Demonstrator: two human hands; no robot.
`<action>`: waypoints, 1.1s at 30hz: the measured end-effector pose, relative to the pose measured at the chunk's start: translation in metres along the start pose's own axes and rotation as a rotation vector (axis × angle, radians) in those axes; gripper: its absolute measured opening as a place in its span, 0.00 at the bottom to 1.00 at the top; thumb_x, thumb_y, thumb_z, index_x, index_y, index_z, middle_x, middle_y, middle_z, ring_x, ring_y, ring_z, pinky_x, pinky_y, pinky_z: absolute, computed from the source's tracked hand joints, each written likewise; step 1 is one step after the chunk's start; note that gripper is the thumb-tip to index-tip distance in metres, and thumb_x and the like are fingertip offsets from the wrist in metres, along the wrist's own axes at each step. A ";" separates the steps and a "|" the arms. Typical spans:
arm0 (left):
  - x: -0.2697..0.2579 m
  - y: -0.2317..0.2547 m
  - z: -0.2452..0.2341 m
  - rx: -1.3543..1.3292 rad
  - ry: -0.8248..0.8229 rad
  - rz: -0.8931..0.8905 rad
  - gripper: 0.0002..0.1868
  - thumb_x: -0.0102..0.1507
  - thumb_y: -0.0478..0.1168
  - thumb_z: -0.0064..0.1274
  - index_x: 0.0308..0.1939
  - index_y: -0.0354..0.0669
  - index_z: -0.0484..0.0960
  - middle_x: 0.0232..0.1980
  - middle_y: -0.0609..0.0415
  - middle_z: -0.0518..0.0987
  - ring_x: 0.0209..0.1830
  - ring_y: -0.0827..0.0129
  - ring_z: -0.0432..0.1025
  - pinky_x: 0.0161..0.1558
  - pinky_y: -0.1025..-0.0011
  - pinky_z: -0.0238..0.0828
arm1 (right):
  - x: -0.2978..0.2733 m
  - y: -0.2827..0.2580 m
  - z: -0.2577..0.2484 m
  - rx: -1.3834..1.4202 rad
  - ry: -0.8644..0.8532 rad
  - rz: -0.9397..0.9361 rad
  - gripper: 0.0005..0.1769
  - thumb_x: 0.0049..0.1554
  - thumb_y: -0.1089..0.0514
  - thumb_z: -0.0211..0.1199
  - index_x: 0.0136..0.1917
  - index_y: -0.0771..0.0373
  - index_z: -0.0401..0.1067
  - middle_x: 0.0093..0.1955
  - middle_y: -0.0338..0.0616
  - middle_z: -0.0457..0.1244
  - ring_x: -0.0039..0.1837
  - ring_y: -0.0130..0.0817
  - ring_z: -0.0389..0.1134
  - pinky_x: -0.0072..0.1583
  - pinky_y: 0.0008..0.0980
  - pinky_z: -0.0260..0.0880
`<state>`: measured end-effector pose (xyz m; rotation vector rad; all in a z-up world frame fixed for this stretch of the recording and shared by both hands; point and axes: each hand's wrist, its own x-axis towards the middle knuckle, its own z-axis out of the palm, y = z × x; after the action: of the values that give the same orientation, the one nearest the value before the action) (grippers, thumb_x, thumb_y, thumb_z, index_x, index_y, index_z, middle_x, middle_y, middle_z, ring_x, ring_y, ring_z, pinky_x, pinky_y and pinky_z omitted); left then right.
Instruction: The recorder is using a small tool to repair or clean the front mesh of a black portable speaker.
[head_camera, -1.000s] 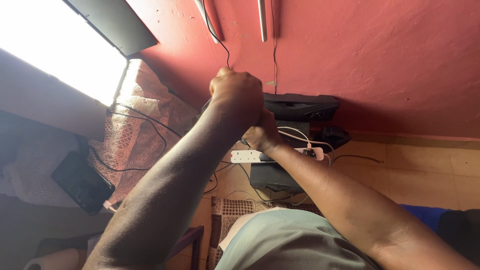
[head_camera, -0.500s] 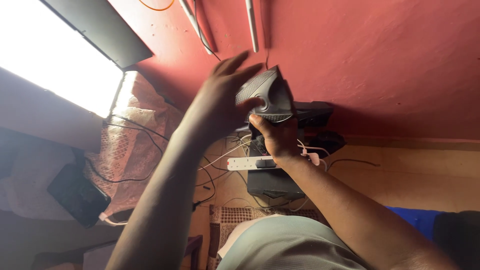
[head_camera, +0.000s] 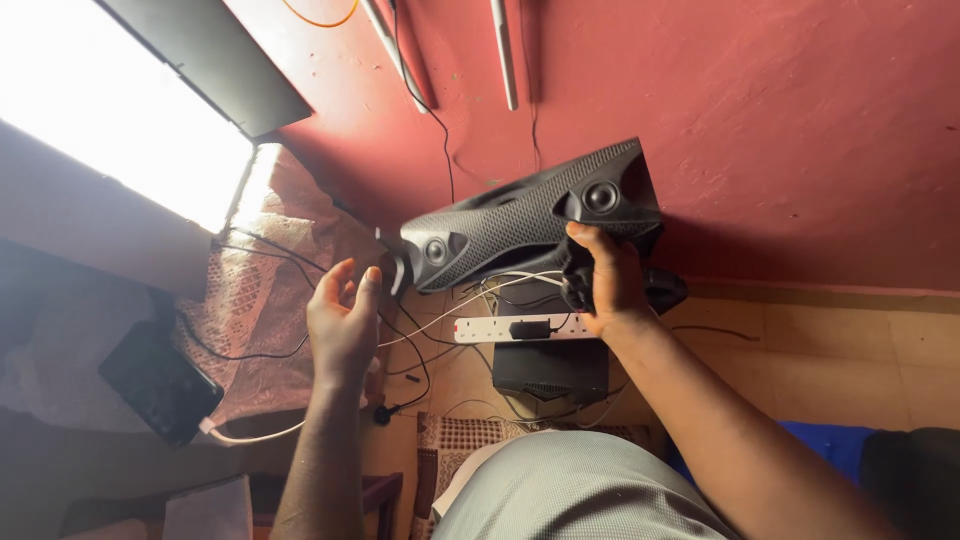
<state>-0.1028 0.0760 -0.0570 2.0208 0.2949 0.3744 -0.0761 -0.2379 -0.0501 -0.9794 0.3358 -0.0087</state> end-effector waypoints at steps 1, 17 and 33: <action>-0.007 -0.002 0.001 0.002 0.005 -0.003 0.26 0.66 0.46 0.61 0.62 0.33 0.78 0.48 0.46 0.82 0.45 0.73 0.75 0.45 0.75 0.74 | 0.002 0.004 -0.006 -0.001 -0.004 0.004 0.11 0.49 0.52 0.70 0.40 0.53 0.69 0.33 0.31 0.60 0.28 0.24 0.57 0.29 0.27 0.58; -0.101 -0.090 0.013 -0.644 0.303 -0.599 0.29 0.73 0.65 0.42 0.45 0.39 0.70 0.38 0.57 0.70 0.37 0.72 0.66 0.38 0.72 0.64 | 0.018 0.029 -0.039 -0.101 -0.002 0.280 0.14 0.48 0.45 0.69 0.37 0.51 0.67 0.30 0.33 0.60 0.26 0.22 0.58 0.28 0.24 0.57; -0.108 -0.104 -0.023 -1.159 -0.073 -0.825 0.44 0.68 0.72 0.33 0.62 0.32 0.71 0.56 0.42 0.77 0.54 0.56 0.74 0.58 0.58 0.71 | 0.021 0.054 -0.039 -0.178 -0.259 0.516 0.18 0.51 0.43 0.70 0.44 0.56 0.70 0.33 0.36 0.65 0.27 0.22 0.62 0.25 0.21 0.62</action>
<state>-0.2164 0.1025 -0.1544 0.6712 0.6435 -0.0781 -0.0748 -0.2422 -0.1200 -1.0319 0.3452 0.6211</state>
